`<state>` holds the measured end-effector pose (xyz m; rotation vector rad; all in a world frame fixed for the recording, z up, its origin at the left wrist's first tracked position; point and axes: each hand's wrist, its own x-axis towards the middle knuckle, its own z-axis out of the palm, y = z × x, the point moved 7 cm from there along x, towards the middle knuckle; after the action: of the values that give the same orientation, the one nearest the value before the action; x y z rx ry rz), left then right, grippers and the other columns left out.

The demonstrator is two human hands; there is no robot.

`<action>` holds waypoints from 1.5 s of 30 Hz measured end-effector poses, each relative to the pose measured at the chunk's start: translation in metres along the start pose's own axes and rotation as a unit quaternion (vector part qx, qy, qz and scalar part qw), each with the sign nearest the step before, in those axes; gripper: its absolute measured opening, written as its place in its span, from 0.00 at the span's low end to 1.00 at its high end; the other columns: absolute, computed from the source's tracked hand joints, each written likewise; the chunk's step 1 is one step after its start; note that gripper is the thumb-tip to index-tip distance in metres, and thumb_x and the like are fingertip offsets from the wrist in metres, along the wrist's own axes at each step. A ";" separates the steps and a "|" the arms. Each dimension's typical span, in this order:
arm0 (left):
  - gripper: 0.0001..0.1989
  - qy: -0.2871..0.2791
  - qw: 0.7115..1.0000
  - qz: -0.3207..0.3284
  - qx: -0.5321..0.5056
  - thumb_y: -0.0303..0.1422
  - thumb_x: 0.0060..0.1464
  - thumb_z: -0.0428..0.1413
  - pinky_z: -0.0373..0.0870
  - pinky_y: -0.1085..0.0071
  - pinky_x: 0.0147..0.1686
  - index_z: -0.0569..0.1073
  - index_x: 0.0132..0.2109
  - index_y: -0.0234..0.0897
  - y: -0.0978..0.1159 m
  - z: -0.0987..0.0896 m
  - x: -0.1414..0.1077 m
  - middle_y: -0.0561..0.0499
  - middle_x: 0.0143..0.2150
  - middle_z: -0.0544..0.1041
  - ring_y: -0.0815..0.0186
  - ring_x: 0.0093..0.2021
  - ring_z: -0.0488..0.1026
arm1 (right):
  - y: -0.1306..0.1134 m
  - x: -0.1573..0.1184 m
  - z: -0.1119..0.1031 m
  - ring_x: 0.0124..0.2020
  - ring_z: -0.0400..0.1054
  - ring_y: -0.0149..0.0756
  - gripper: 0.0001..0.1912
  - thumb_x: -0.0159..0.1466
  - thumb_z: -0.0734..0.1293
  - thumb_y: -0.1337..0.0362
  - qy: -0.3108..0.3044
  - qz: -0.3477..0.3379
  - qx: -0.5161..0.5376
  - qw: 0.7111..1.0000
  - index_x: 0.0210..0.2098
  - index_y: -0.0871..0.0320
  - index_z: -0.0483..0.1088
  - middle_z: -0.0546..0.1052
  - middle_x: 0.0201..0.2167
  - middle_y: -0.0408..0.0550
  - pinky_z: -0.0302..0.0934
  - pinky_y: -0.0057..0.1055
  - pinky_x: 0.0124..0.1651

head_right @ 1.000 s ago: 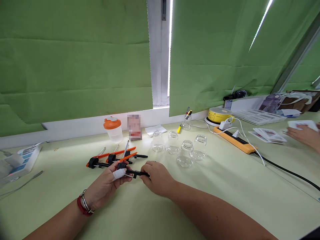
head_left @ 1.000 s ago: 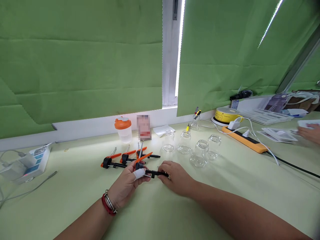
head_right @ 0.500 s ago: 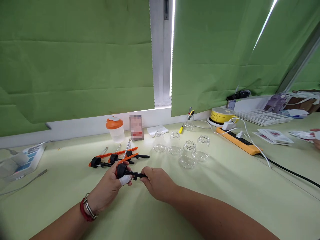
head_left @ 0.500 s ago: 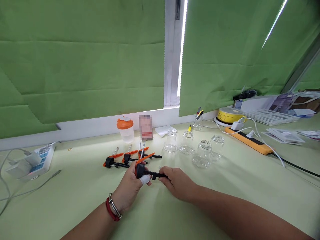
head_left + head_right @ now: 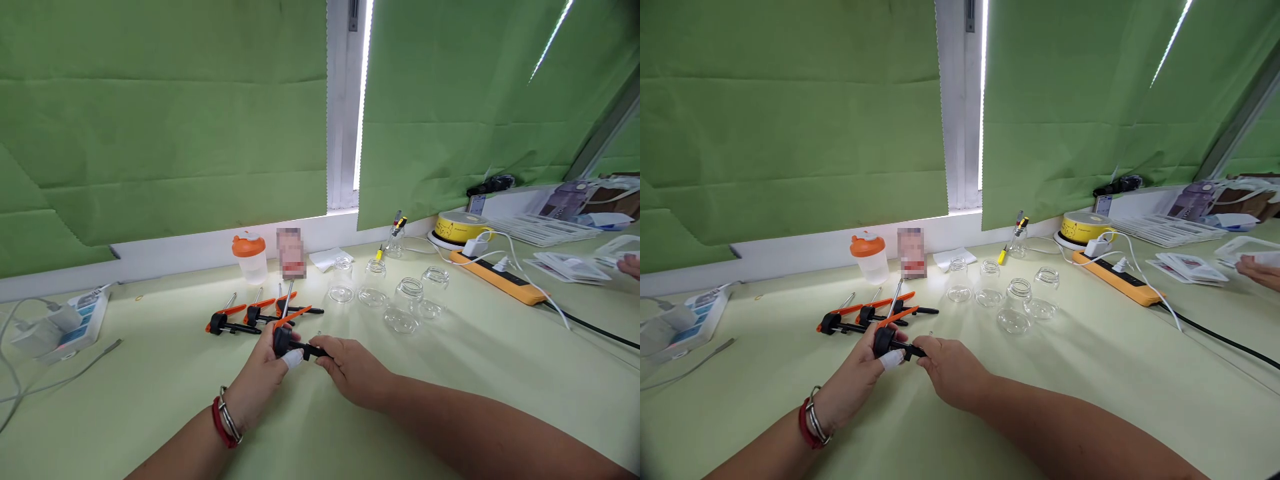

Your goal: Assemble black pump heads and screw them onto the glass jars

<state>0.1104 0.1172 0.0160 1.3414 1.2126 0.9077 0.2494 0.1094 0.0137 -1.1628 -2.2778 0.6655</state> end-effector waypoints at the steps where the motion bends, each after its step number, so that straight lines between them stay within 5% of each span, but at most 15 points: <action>1: 0.21 0.008 1.000 0.012 0.007 0.32 0.51 0.56 0.64 0.64 0.48 0.60 0.52 0.43 0.002 -0.001 -0.001 0.47 0.50 0.67 0.61 0.49 0.68 | -0.001 0.000 0.000 0.38 0.67 0.38 0.16 0.65 0.55 0.66 0.004 -0.008 0.013 1.000 0.52 0.57 0.63 0.74 0.41 0.51 0.57 0.31 0.38; 4: 0.31 0.023 0.997 0.070 0.032 0.32 0.52 0.55 0.58 0.59 0.56 0.51 0.60 0.48 0.010 -0.002 -0.006 0.45 0.62 0.56 0.57 0.63 0.54 | -0.004 -0.002 0.000 0.35 0.65 0.35 0.17 0.66 0.54 0.64 0.008 -0.018 0.069 0.997 0.52 0.56 0.63 0.73 0.36 0.49 0.58 0.31 0.37; 9: 0.34 0.031 0.976 0.213 0.042 0.29 0.51 0.56 0.46 0.56 0.63 0.46 0.60 0.50 0.023 0.002 -0.019 0.48 0.69 0.38 0.58 0.68 0.37 | -0.011 -0.005 0.007 0.22 0.54 0.26 0.13 0.68 0.53 0.60 -0.038 0.003 0.241 0.970 0.44 0.56 0.64 0.64 0.26 0.41 0.52 0.24 0.25; 13: 0.29 0.044 0.954 0.287 0.070 0.28 0.52 0.55 0.44 0.52 0.63 0.48 0.55 0.47 0.028 0.007 -0.029 0.44 0.69 0.38 0.56 0.68 0.37 | -0.019 -0.007 0.013 0.22 0.55 0.24 0.15 0.67 0.54 0.53 -0.074 0.005 0.358 0.931 0.40 0.58 0.64 0.64 0.27 0.42 0.53 0.24 0.27; 17: 0.34 0.082 0.922 0.336 0.175 0.29 0.48 0.59 0.51 0.52 0.61 0.50 0.58 0.46 0.037 0.006 -0.036 0.41 0.68 0.44 0.50 0.67 0.44 | -0.022 -0.007 0.018 0.20 0.55 0.23 0.18 0.65 0.58 0.50 -0.101 0.022 0.445 0.890 0.40 0.59 0.65 0.65 0.25 0.41 0.52 0.24 0.25; 23: 0.48 0.111 0.848 0.343 0.389 0.36 0.41 0.63 0.47 0.47 0.60 0.44 0.65 0.46 0.044 0.003 -0.033 0.41 0.62 0.57 0.44 0.62 0.52 | -0.016 -0.006 0.023 0.17 0.57 0.23 0.21 0.62 0.63 0.50 -0.107 0.062 0.532 0.838 0.44 0.61 0.68 0.67 0.21 0.40 0.51 0.26 0.24; 32: 0.67 0.062 0.850 0.295 0.432 0.40 0.31 0.66 0.51 0.41 0.57 0.28 0.67 0.40 0.027 0.018 -0.025 0.34 0.67 0.43 0.35 0.64 0.43 | -0.014 -0.005 0.026 0.24 0.60 0.26 0.19 0.60 0.65 0.52 -0.075 0.097 0.564 0.817 0.39 0.63 0.70 0.72 0.23 0.44 0.53 0.28 0.32; 39: 0.63 0.087 0.833 0.300 0.456 0.40 0.30 0.64 0.54 0.43 0.55 0.34 0.67 0.37 0.027 0.027 -0.028 0.34 0.65 0.48 0.37 0.63 0.45 | -0.015 -0.005 0.032 0.26 0.63 0.27 0.18 0.58 0.66 0.51 -0.082 0.107 0.586 0.799 0.27 0.63 0.68 0.71 0.23 0.45 0.53 0.29 0.34; 45: 0.50 0.132 0.819 0.300 0.471 0.42 0.36 0.59 0.55 0.46 0.57 0.48 0.64 0.31 0.034 0.029 -0.034 0.34 0.62 0.56 0.43 0.62 0.51 | -0.012 -0.006 0.040 0.26 0.64 0.28 0.17 0.59 0.66 0.53 -0.105 0.121 0.614 0.773 0.30 0.64 0.68 0.73 0.25 0.47 0.52 0.28 0.32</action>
<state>0.1376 0.0803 0.0490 2.5704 1.5723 0.9656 0.2204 0.0904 -0.0106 -0.6616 -1.2253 2.0254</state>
